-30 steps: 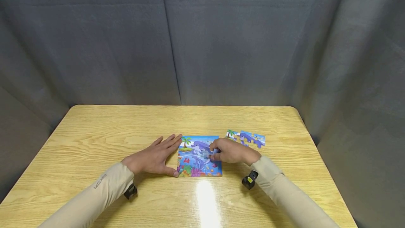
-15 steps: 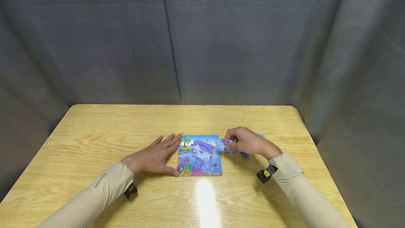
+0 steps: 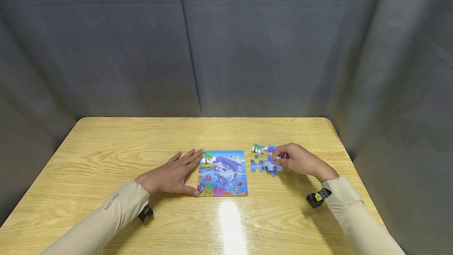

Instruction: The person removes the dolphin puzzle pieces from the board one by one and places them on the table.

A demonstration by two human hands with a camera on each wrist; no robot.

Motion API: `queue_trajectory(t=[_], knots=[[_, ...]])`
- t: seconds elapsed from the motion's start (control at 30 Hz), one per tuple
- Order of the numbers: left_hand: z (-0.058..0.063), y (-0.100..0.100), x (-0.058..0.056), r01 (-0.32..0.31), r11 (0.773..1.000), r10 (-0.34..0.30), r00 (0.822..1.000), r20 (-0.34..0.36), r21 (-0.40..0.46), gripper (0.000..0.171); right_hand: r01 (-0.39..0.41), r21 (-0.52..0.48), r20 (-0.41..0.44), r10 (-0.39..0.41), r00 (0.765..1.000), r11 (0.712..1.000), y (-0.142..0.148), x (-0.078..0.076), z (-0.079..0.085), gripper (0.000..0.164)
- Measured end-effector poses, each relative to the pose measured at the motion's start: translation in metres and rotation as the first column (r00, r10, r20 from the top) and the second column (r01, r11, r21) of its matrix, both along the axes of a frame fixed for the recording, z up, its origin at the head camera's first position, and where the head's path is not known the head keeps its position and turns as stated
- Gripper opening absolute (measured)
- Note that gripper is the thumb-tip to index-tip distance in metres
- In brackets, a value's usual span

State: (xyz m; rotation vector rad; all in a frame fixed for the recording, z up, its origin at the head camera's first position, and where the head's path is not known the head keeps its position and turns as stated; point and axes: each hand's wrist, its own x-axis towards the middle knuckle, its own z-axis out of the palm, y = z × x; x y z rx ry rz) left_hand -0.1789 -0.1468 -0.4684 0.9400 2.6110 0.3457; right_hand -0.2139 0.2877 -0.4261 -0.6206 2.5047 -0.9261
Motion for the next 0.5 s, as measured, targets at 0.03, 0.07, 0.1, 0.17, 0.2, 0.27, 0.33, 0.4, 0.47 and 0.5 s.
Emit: queue_trajectory(t=[0.03,0.07,0.1,0.17,0.2,0.27,0.33,0.4,0.47,0.5], knots=[[0.000,0.000,0.000,0.000,1.000,0.000,1.000,0.000,0.002,0.115,0.009,0.006,-0.008,-0.008,1.000,1.000,0.004,0.001,-0.001,0.009],[0.000,0.000,0.000,0.001,1.000,-0.001,1.000,0.000,0.002,0.115,0.020,0.013,-0.014,-0.020,1.000,1.000,0.009,0.001,-0.002,0.009],[0.000,0.000,0.000,0.001,1.000,-0.001,1.000,0.000,0.003,0.115,0.031,0.017,-0.018,-0.031,0.999,0.999,0.013,0.002,-0.003,0.009],[-0.001,0.000,0.000,-0.001,1.000,0.001,1.000,0.002,0.003,0.115,0.045,0.019,-0.020,-0.045,0.999,0.999,0.021,0.003,-0.005,0.008],[-0.001,0.000,0.000,-0.002,1.000,0.002,1.000,0.002,0.002,0.115,0.052,0.021,-0.017,-0.052,0.999,0.998,0.024,0.004,-0.006,0.008],[-0.002,0.000,-0.001,-0.003,1.000,0.003,1.000,0.001,0.000,0.115,0.059,0.019,-0.006,-0.059,0.998,0.998,0.029,0.005,-0.009,0.008],[-0.002,0.000,-0.001,-0.003,1.000,0.003,1.000,0.000,-0.001,0.115,0.061,0.012,0.005,-0.061,0.998,0.998,0.034,0.006,-0.012,0.008],[-0.003,0.000,-0.001,-0.002,1.000,0.002,1.000,-0.001,-0.001,0.115,0.070,0.012,0.013,-0.071,0.997,0.997,0.037,0.007,-0.014,0.008],[-0.003,0.000,-0.001,0.000,1.000,0.000,1.000,-0.002,-0.001,0.115,0.078,0.024,0.012,-0.078,0.997,0.997,0.039,0.008,-0.017,0.006],[-0.003,0.000,-0.001,0.000,1.000,0.000,1.000,-0.002,0.000,0.115,0.078,0.032,0.004,-0.079,0.997,0.996,0.040,0.009,-0.018,0.006]])
